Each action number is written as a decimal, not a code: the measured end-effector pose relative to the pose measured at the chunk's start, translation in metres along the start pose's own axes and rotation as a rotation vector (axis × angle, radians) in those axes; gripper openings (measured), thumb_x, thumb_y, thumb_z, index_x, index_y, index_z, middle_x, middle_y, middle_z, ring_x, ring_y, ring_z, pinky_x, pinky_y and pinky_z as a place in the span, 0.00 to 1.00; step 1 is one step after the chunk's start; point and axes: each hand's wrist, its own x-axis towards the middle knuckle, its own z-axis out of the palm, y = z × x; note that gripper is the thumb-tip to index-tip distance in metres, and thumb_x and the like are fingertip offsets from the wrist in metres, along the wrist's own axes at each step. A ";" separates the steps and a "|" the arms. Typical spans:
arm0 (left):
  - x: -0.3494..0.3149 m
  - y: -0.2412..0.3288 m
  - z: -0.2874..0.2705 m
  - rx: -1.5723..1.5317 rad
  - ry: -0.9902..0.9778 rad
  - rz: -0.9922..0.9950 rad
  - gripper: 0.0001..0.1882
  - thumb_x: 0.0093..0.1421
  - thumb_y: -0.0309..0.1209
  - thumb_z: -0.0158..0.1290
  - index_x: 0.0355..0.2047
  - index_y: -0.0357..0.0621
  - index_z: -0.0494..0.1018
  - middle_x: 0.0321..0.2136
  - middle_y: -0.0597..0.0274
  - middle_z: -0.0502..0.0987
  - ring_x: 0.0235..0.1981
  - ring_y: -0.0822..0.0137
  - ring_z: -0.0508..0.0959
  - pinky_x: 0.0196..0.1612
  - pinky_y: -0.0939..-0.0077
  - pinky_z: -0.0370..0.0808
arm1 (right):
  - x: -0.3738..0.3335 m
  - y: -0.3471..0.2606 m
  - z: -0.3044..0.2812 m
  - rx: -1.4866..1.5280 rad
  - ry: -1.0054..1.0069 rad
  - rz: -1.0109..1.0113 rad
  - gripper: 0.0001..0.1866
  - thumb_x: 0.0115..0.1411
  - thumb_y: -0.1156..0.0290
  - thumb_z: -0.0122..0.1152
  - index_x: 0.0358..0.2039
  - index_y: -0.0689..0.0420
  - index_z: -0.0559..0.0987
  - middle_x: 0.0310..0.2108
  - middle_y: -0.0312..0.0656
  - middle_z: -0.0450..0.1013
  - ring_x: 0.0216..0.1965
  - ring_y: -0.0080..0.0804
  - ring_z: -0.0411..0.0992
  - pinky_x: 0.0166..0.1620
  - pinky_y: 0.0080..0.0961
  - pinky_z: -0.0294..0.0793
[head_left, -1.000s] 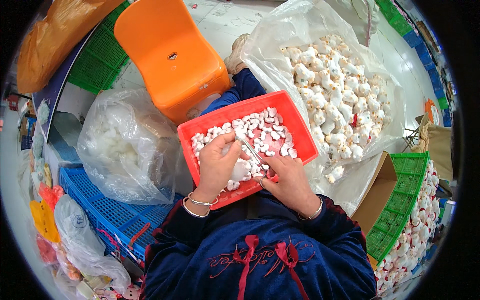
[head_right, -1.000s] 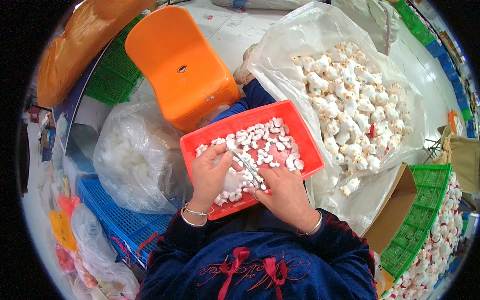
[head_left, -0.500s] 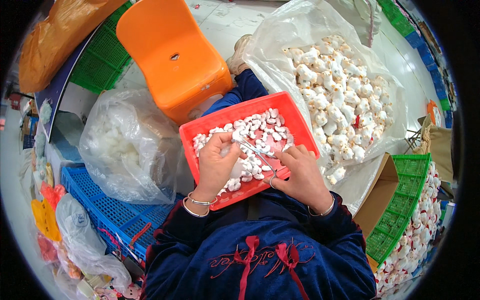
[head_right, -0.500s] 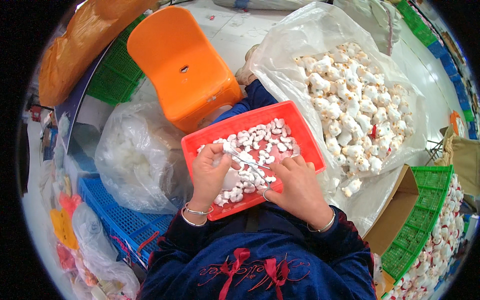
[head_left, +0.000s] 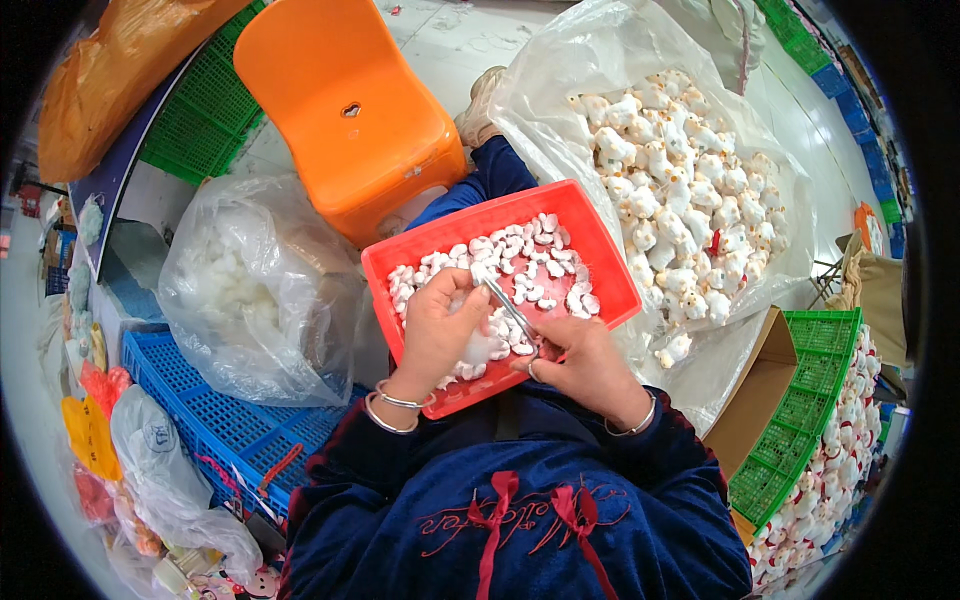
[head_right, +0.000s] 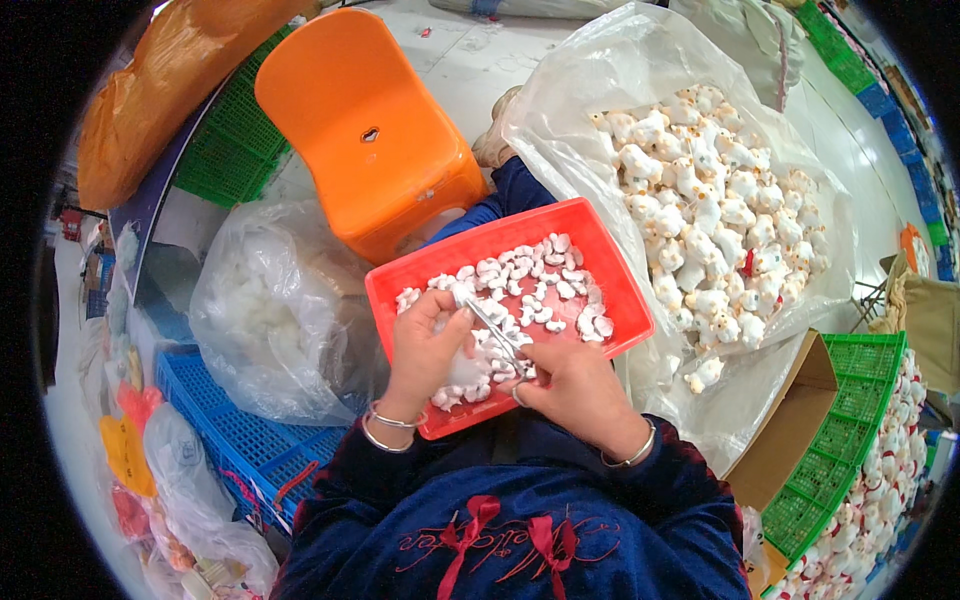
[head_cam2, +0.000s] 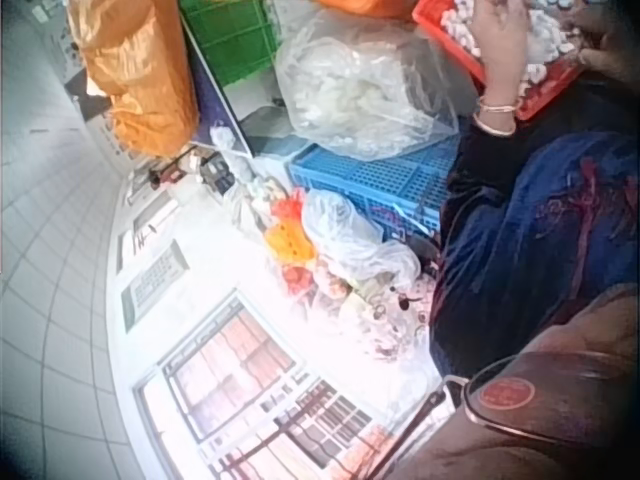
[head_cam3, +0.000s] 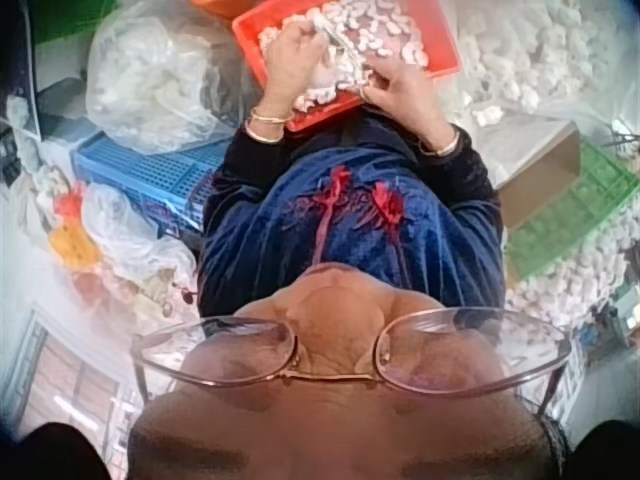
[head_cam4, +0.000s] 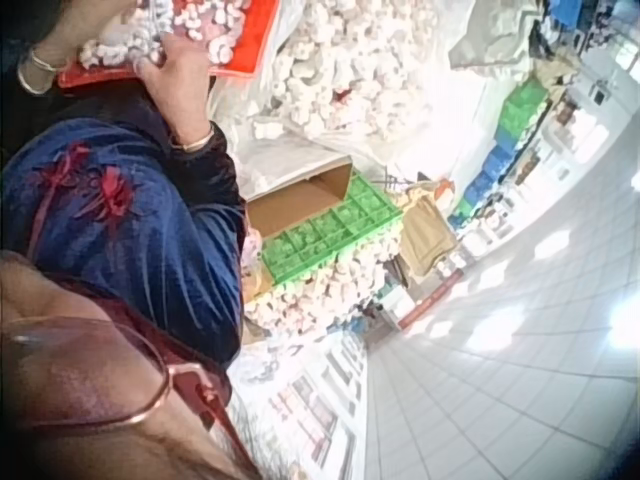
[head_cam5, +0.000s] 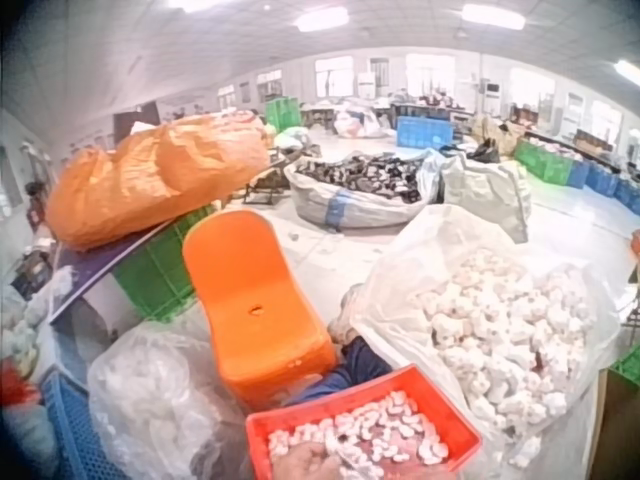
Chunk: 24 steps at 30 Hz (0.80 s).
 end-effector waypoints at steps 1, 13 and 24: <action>0.005 -0.002 -0.009 0.081 -0.052 0.008 0.10 0.66 0.24 0.56 0.46 0.33 0.77 0.36 0.64 0.83 0.35 0.78 0.79 0.40 0.81 0.76 | -0.002 0.007 -0.001 -0.057 0.061 -0.054 0.14 0.51 0.65 0.73 0.36 0.57 0.84 0.24 0.45 0.75 0.29 0.46 0.76 0.32 0.41 0.72; 0.003 0.006 -0.016 0.031 -0.084 -0.092 0.11 0.66 0.28 0.59 0.45 0.36 0.81 0.31 0.70 0.80 0.28 0.83 0.72 0.32 0.86 0.70 | -0.008 0.010 -0.036 -0.428 0.054 -0.161 0.24 0.46 0.65 0.75 0.46 0.51 0.83 0.36 0.36 0.76 0.43 0.38 0.71 0.45 0.38 0.64; -0.001 0.016 -0.010 0.006 -0.067 -0.069 0.10 0.66 0.27 0.59 0.46 0.37 0.82 0.30 0.73 0.79 0.28 0.84 0.72 0.32 0.87 0.70 | 0.000 0.012 -0.056 -0.422 0.006 -0.211 0.27 0.45 0.63 0.76 0.48 0.52 0.82 0.39 0.38 0.75 0.47 0.41 0.71 0.50 0.38 0.66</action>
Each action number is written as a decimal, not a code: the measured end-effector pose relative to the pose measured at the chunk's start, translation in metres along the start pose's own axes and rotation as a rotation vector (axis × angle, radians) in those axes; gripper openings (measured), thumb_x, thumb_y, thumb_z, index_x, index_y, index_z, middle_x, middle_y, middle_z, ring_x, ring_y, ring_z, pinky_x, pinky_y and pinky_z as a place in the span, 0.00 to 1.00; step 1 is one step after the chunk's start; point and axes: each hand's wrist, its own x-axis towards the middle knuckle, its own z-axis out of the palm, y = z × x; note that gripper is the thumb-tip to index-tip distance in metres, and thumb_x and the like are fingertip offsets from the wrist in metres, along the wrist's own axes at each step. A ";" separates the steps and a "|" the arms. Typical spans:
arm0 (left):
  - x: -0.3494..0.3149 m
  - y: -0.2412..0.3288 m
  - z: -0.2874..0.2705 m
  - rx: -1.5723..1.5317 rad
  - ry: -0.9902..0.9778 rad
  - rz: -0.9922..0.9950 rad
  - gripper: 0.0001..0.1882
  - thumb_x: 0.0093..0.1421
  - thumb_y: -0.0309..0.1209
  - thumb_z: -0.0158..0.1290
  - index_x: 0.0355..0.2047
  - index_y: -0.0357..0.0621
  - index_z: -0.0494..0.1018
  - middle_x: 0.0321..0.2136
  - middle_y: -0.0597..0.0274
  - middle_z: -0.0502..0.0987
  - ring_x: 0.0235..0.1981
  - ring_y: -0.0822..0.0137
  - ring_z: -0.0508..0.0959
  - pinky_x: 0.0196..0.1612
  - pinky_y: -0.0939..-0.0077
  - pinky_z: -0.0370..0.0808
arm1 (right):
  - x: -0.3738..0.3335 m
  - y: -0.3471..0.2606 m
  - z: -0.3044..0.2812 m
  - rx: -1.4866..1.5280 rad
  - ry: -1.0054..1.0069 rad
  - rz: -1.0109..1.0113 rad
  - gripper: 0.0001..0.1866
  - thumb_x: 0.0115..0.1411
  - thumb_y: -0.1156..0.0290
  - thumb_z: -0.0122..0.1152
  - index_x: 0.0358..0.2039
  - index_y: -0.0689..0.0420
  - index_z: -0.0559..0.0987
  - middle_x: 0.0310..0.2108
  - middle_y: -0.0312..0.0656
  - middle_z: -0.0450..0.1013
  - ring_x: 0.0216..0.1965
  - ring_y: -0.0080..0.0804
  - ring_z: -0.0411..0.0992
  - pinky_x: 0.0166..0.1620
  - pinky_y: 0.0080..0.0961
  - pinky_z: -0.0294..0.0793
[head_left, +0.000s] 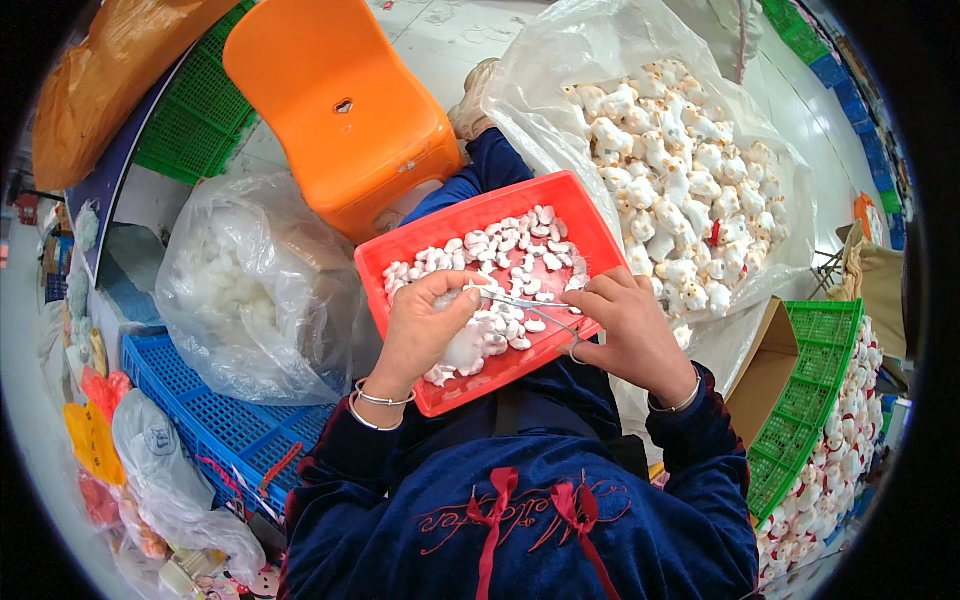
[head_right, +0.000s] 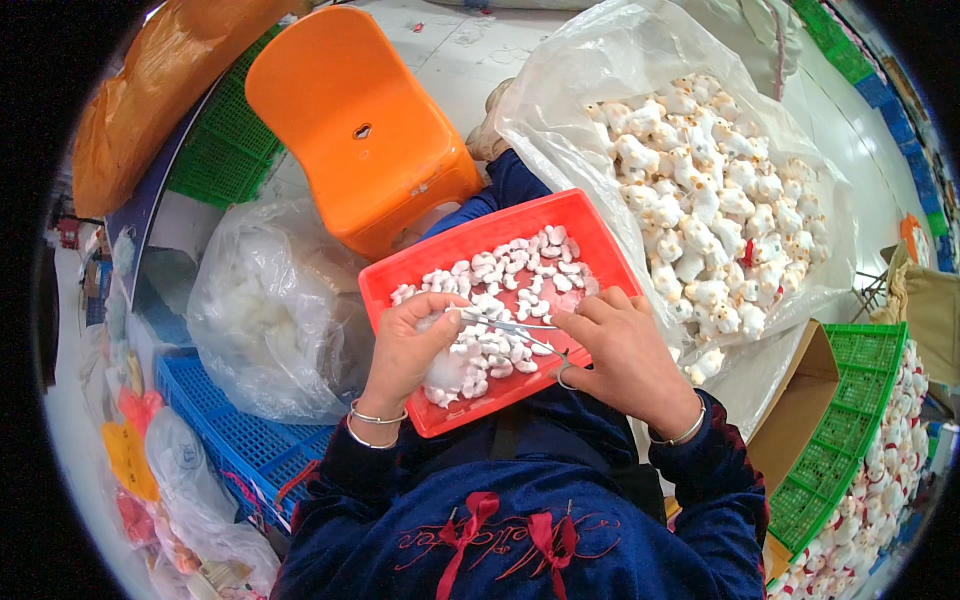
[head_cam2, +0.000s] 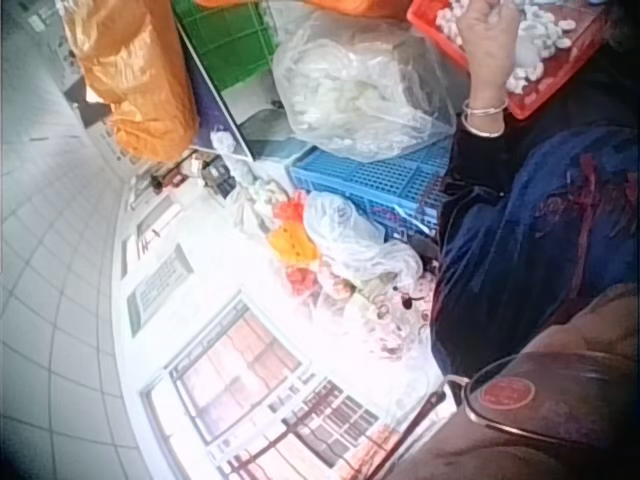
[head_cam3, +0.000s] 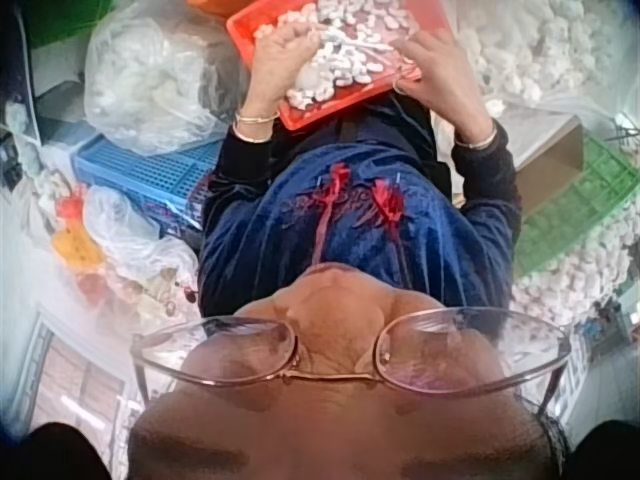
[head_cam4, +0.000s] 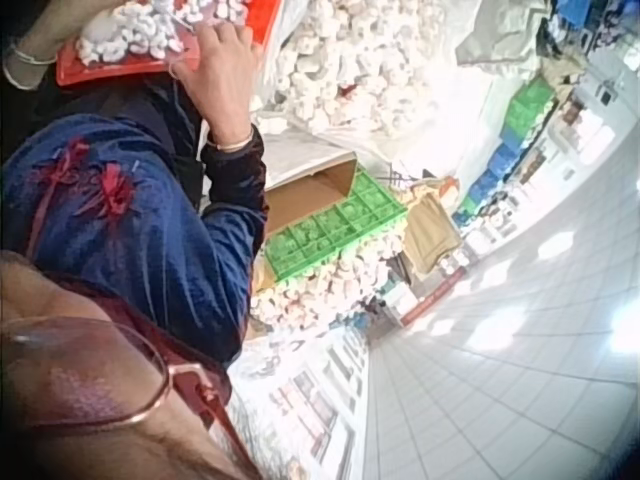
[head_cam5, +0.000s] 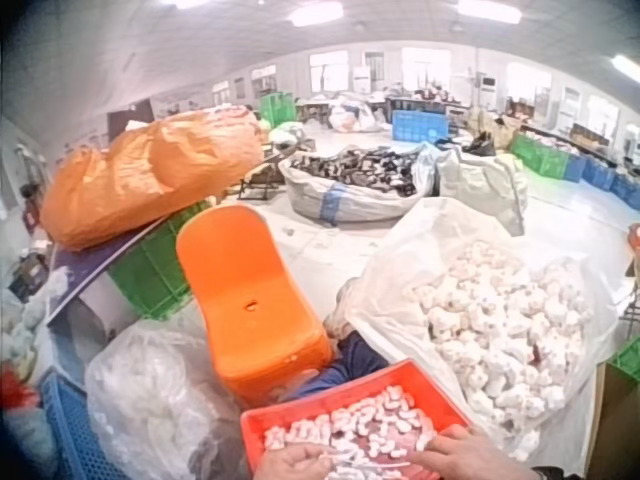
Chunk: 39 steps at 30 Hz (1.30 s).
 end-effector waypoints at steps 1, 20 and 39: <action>0.000 0.000 0.000 -0.008 0.001 -0.002 0.10 0.66 0.26 0.59 0.46 0.37 0.82 0.31 0.72 0.79 0.28 0.84 0.73 0.33 0.87 0.70 | 0.000 0.001 0.000 -0.012 -0.002 0.002 0.26 0.46 0.63 0.75 0.48 0.52 0.82 0.39 0.38 0.75 0.47 0.40 0.71 0.50 0.38 0.66; 0.001 -0.002 0.000 0.016 -0.043 0.040 0.10 0.64 0.25 0.60 0.45 0.38 0.83 0.32 0.71 0.80 0.28 0.83 0.75 0.32 0.86 0.72 | -0.006 0.004 0.007 0.421 -0.198 0.038 0.18 0.53 0.61 0.75 0.28 0.61 0.77 0.21 0.47 0.73 0.26 0.49 0.75 0.31 0.39 0.71; 0.009 -0.010 0.006 -0.400 -0.044 0.035 0.12 0.72 0.29 0.51 0.50 0.38 0.79 0.33 0.65 0.79 0.27 0.79 0.73 0.31 0.86 0.71 | -0.020 0.012 0.028 0.835 -0.481 0.113 0.15 0.58 0.62 0.77 0.34 0.58 0.82 0.28 0.29 0.77 0.33 0.15 0.71 0.37 0.20 0.72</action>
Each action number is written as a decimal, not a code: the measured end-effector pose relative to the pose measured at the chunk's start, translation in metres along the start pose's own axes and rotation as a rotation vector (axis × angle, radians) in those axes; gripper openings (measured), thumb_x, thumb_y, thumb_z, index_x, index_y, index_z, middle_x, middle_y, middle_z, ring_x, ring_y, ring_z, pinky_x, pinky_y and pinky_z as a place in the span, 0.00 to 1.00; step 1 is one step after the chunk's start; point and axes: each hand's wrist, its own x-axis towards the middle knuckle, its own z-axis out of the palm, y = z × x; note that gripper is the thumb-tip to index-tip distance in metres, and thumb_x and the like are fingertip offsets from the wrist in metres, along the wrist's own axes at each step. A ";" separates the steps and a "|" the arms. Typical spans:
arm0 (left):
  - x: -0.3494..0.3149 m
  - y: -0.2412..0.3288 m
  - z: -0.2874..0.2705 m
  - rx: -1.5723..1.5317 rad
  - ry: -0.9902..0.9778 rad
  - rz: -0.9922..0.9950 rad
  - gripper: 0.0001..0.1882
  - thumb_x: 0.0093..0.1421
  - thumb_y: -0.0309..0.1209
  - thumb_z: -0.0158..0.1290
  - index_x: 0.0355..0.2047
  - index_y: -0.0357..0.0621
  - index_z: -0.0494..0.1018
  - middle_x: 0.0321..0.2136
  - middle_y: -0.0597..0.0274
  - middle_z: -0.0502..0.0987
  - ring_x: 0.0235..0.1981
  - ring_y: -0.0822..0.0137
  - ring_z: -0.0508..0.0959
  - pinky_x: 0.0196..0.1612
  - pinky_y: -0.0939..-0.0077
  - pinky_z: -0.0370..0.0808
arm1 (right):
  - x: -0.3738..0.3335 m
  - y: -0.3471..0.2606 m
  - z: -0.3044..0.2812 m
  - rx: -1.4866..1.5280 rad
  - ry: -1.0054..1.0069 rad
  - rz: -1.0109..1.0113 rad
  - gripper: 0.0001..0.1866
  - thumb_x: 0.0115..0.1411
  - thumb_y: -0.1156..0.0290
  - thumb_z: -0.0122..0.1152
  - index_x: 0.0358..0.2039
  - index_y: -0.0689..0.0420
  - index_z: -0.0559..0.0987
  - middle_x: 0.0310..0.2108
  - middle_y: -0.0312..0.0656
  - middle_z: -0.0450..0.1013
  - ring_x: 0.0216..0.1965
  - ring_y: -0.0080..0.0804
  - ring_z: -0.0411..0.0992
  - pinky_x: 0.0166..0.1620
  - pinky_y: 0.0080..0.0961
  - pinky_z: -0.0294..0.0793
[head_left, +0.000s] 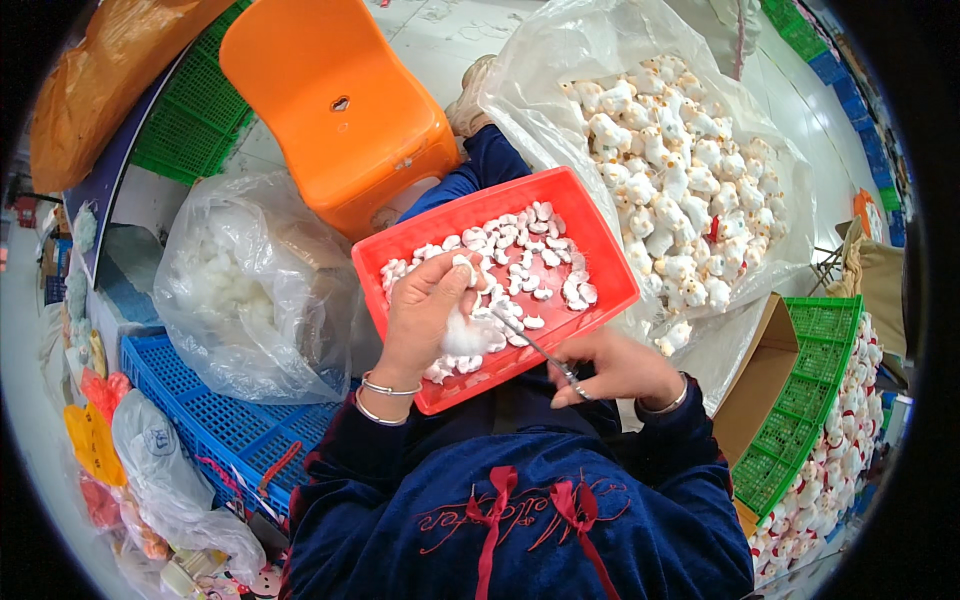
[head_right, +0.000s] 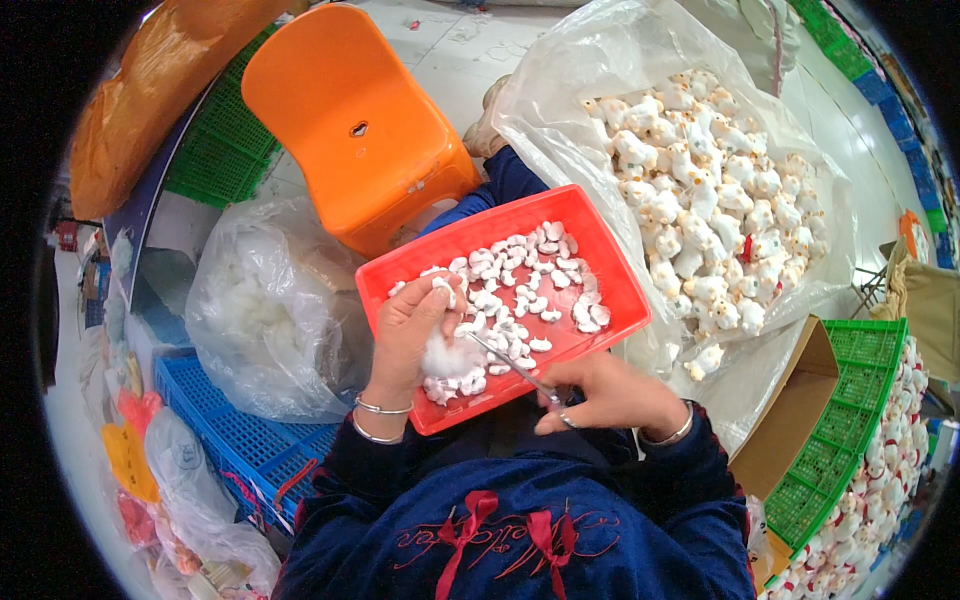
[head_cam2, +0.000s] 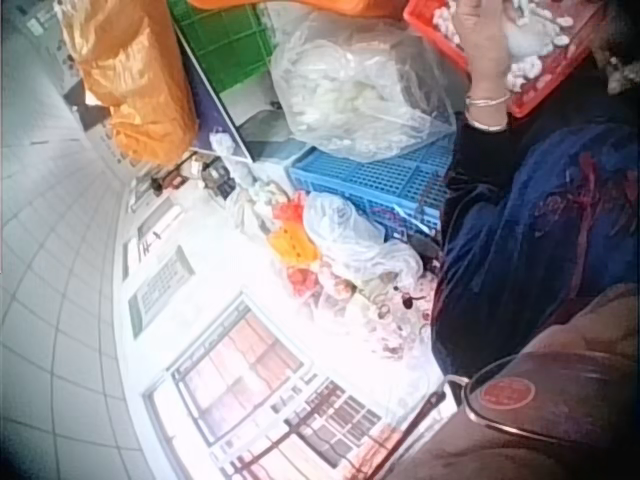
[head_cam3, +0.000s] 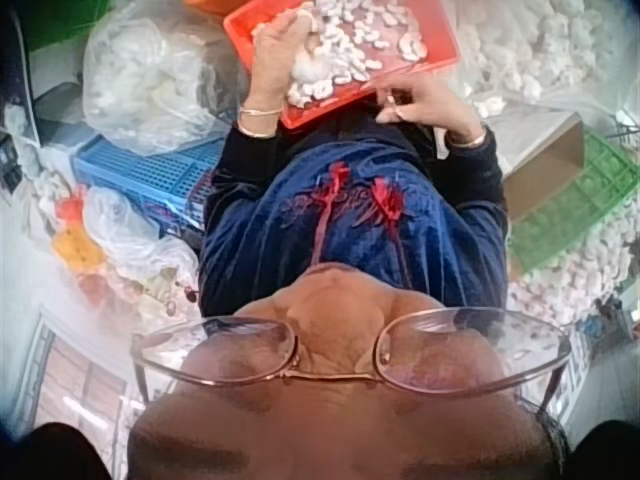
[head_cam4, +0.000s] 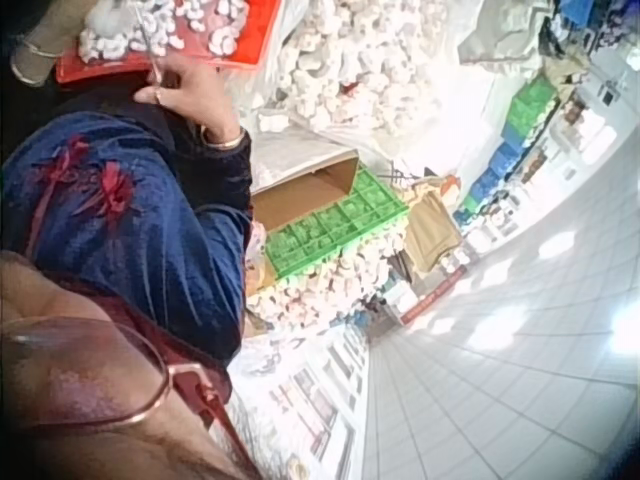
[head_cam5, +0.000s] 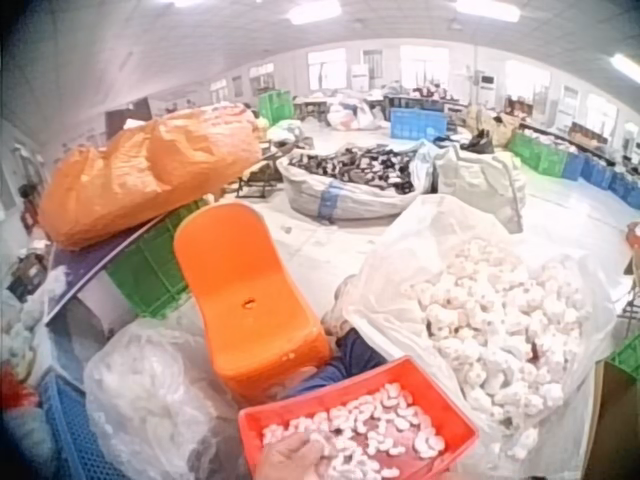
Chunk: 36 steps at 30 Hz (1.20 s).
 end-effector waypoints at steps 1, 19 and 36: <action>0.001 -0.001 -0.009 0.166 -0.050 0.004 0.15 0.73 0.29 0.49 0.54 0.37 0.78 0.35 0.66 0.79 0.30 0.80 0.73 0.35 0.87 0.71 | 0.001 0.002 -0.005 0.107 0.087 0.031 0.14 0.57 0.63 0.78 0.34 0.58 0.82 0.29 0.28 0.77 0.33 0.15 0.71 0.37 0.19 0.72; -0.002 0.002 0.031 0.692 -0.196 0.030 0.14 0.67 0.25 0.56 0.52 0.37 0.77 0.37 0.63 0.82 0.36 0.75 0.82 0.40 0.79 0.79 | 0.052 0.007 -0.005 0.239 0.503 -0.045 0.11 0.61 0.66 0.71 0.37 0.61 0.83 0.26 0.28 0.75 0.27 0.12 0.67 0.30 0.18 0.67; 0.020 -0.003 0.002 -0.287 0.055 -0.061 0.11 0.69 0.27 0.50 0.48 0.38 0.75 0.25 0.68 0.74 0.22 0.80 0.70 0.26 0.83 0.69 | 0.035 0.001 -0.020 0.037 0.519 -0.007 0.22 0.51 0.66 0.81 0.43 0.63 0.83 0.28 0.35 0.77 0.31 0.18 0.72 0.36 0.21 0.73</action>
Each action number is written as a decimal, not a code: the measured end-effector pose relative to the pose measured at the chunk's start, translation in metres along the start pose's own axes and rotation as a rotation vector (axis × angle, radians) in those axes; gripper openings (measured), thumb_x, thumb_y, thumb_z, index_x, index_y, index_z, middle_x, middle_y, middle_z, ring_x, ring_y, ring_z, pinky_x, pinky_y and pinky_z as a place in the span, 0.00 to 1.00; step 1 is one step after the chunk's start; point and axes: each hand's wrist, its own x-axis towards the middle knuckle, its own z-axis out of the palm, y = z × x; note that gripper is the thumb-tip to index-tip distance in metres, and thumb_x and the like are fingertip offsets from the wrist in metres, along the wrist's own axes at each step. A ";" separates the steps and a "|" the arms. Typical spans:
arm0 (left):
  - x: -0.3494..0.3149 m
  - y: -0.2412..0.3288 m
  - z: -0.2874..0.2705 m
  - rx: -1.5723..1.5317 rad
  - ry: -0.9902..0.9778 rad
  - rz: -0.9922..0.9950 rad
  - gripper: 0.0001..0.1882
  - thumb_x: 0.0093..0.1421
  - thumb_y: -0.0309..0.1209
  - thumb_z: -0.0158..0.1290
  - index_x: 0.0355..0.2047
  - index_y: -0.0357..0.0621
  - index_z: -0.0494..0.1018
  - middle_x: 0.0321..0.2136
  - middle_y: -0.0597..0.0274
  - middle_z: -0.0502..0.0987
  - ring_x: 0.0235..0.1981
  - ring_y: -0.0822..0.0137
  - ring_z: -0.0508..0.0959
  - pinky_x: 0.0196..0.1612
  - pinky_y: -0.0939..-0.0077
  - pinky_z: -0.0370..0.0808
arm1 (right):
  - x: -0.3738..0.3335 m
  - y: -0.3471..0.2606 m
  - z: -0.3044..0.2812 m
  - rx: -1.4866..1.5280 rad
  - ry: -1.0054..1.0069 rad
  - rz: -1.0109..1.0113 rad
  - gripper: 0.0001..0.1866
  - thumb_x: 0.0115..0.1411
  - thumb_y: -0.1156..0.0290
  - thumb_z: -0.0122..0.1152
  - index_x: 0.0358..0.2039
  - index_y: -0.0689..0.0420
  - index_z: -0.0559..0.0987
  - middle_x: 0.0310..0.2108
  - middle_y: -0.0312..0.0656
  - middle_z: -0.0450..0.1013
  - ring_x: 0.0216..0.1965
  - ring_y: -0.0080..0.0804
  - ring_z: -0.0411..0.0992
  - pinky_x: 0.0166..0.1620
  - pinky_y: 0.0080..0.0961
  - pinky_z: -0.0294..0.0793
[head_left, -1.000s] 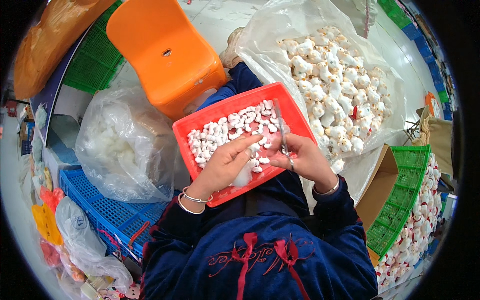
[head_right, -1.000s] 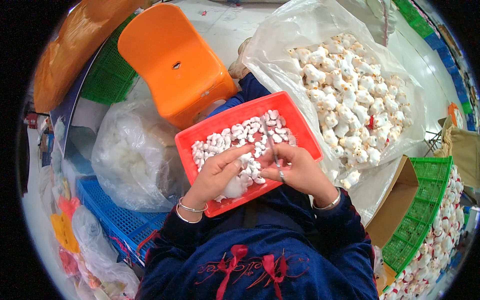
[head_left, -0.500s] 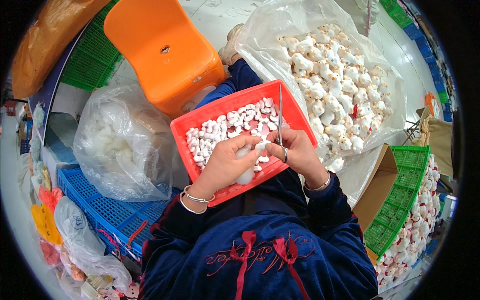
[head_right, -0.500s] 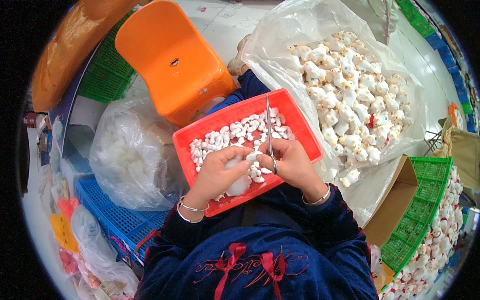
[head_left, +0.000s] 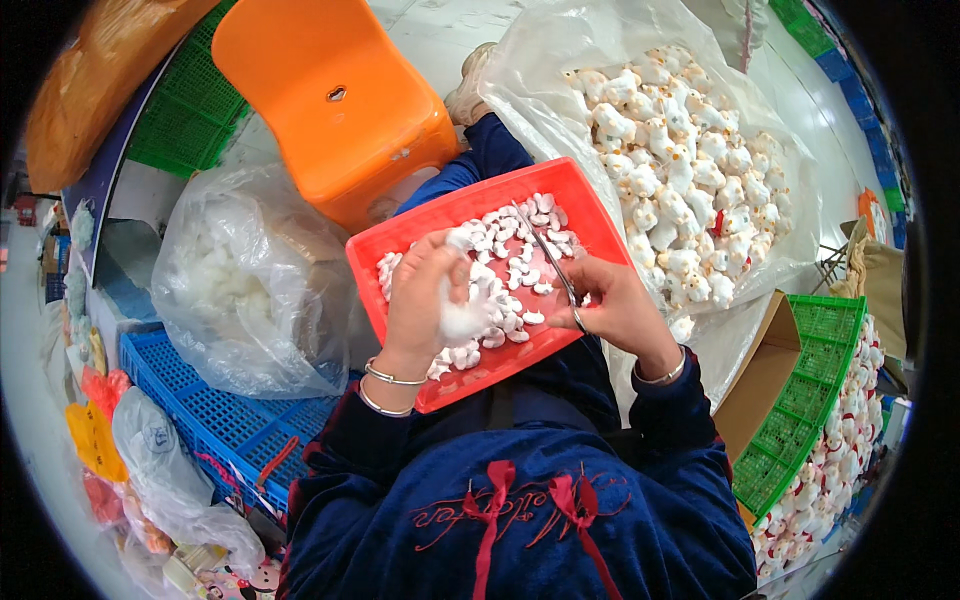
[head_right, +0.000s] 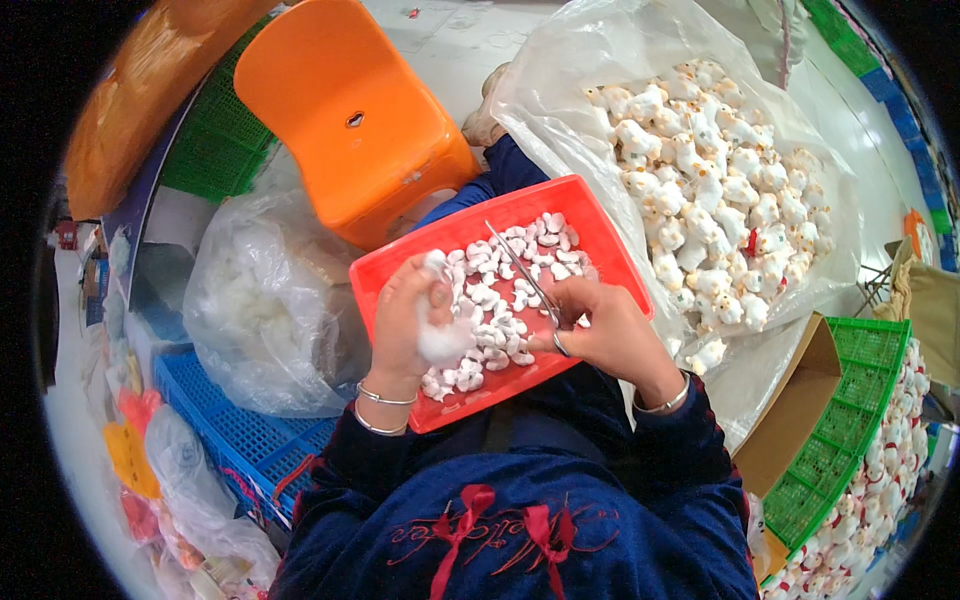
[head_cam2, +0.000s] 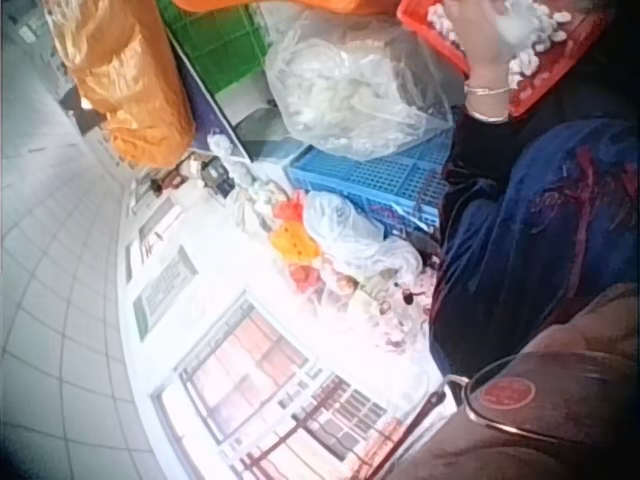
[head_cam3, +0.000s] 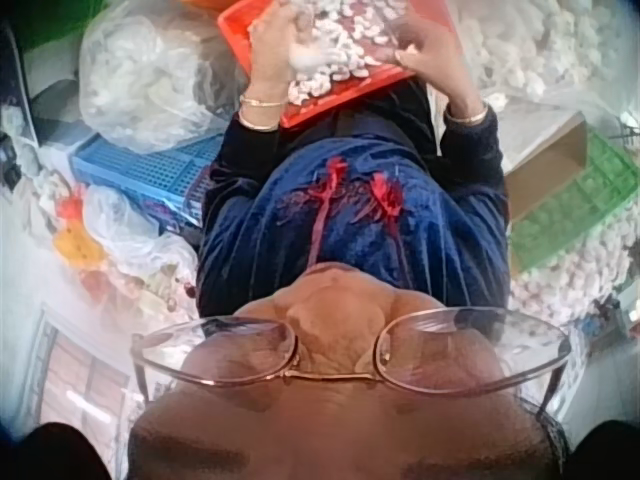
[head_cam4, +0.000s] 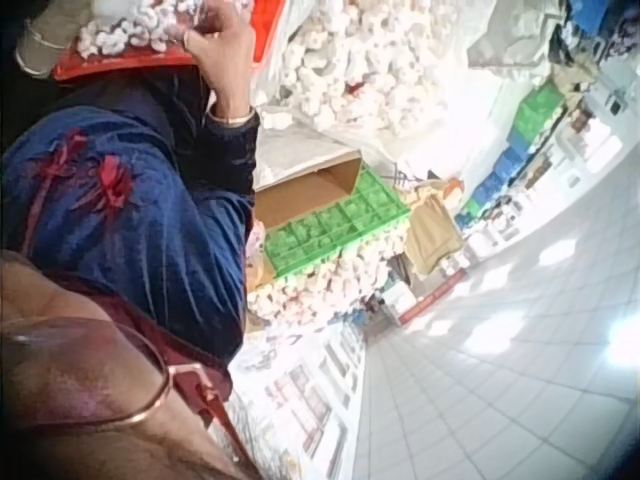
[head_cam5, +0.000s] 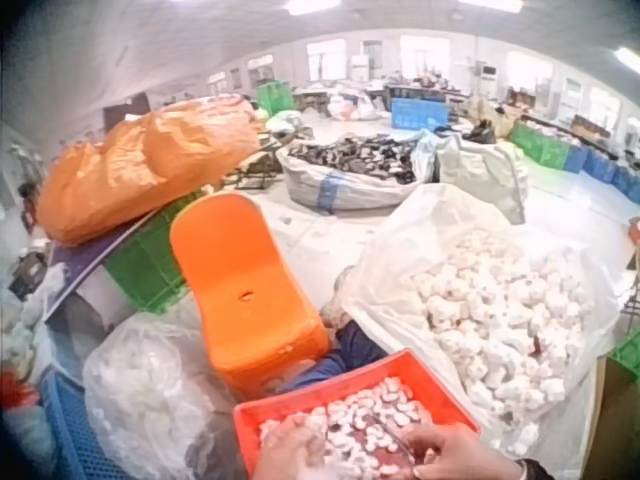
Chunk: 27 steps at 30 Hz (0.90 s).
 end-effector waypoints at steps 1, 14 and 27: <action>-0.001 0.003 0.004 0.035 0.114 0.004 0.11 0.70 0.29 0.46 0.49 0.40 0.73 0.23 0.69 0.69 0.20 0.78 0.67 0.26 0.82 0.69 | -0.007 -0.004 -0.005 -0.094 -0.039 -0.040 0.26 0.48 0.66 0.82 0.47 0.62 0.83 0.34 0.40 0.80 0.36 0.27 0.77 0.43 0.27 0.76; -0.010 -0.006 0.000 -0.426 -0.034 0.015 0.17 0.77 0.40 0.40 0.54 0.46 0.73 0.22 0.71 0.60 0.18 0.78 0.61 0.20 0.80 0.62 | -0.005 -0.013 0.059 -0.176 -0.341 -0.185 0.20 0.54 0.59 0.75 0.39 0.61 0.81 0.28 0.48 0.76 0.31 0.47 0.76 0.36 0.38 0.74; -0.003 0.004 -0.003 -0.248 0.144 0.133 0.11 0.75 0.40 0.44 0.38 0.49 0.69 0.22 0.72 0.64 0.21 0.78 0.63 0.23 0.82 0.62 | -0.019 -0.021 0.017 -0.574 -0.207 -0.322 0.29 0.48 0.57 0.77 0.48 0.56 0.81 0.41 0.45 0.76 0.46 0.46 0.73 0.50 0.40 0.71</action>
